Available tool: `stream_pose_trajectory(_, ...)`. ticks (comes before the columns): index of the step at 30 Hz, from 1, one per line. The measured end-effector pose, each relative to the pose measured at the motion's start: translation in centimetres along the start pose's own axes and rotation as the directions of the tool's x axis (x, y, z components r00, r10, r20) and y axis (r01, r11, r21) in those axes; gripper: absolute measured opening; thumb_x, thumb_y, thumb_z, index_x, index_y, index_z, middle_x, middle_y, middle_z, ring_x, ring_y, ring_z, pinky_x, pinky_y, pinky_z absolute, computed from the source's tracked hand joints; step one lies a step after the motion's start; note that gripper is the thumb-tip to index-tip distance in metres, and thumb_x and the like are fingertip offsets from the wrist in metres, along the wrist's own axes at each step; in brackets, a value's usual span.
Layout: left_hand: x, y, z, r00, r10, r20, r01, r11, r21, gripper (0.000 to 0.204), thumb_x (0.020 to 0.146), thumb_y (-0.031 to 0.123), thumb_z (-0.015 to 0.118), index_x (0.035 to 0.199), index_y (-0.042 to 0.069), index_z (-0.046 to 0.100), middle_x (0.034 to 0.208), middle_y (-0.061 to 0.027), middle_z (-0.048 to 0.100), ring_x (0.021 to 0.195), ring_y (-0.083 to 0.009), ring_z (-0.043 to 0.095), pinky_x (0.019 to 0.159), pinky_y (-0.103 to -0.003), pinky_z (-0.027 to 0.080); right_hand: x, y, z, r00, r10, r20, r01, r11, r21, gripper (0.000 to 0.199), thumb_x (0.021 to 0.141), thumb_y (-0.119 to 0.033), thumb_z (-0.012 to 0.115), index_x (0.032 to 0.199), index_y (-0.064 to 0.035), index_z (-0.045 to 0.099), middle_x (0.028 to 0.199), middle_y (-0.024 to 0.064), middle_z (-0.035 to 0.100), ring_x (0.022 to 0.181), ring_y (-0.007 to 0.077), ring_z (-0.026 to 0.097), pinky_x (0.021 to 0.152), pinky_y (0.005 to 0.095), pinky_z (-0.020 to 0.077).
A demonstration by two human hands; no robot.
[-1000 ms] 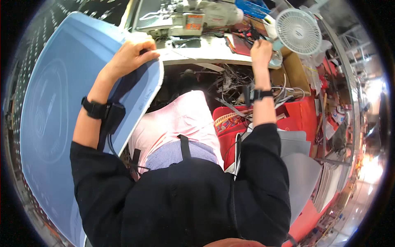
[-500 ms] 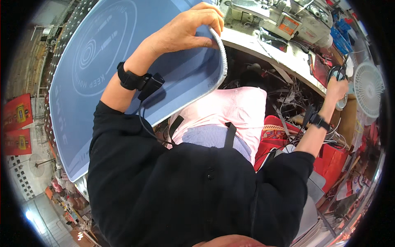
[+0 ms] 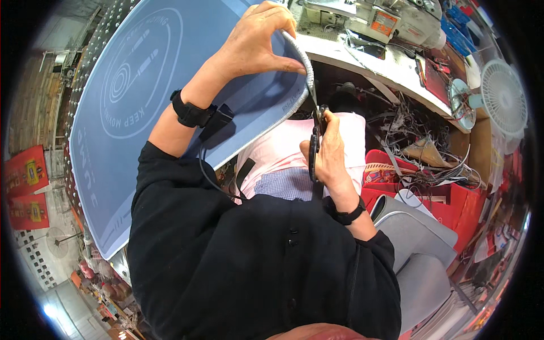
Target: Trim and align the edges of several layers of a large exercise mat using scissors and manual adjustment at a factory workstation.
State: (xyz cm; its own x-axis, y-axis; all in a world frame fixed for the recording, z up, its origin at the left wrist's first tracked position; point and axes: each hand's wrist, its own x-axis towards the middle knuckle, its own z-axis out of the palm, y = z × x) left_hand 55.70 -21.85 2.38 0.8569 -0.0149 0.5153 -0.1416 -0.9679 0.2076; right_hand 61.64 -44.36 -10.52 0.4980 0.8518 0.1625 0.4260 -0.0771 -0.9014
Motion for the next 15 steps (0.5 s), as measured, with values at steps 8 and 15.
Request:
stream_pose_trajectory(8, -0.2, -0.1, 0.4, 0.998, 0.002, -0.069, 0.000, 0.999, 0.039, 0.044, 0.050, 0.028, 0.083, 0.077, 0.009, 0.054, 0.090, -0.0042, 0.059, 0.099, -0.0241, 0.052, 0.089, -0.035, 0.037, 1.0, -0.8, 1.4, 0.985, -0.081, -0.152, 0.045, 0.974, -0.222, 0.076, 0.070, -0.044, 0.069, 0.114, 0.0079, 0.036, 0.095, 0.0214, 0.049, 0.086, 0.0359, 0.053, 0.072, 0.0411, 0.0438)
stream_pose_trajectory(15, -0.3, -0.3, 0.8, 0.995, -0.022, -0.095, 0.021, 1.000, -0.007, 0.044, 0.050, 0.028, 0.083, 0.077, 0.009, 0.054, 0.089, -0.0042, 0.060, 0.100, -0.0238, 0.052, 0.089, -0.036, 0.038, 1.1, -0.9, 1.7, 0.980, -0.094, -0.173, 0.060, 0.979, -0.196, 0.071, 0.071, -0.044, 0.069, 0.109, 0.0067, 0.038, 0.085, 0.0207, 0.053, 0.077, 0.0358, 0.056, 0.065, 0.0415, 0.0452)
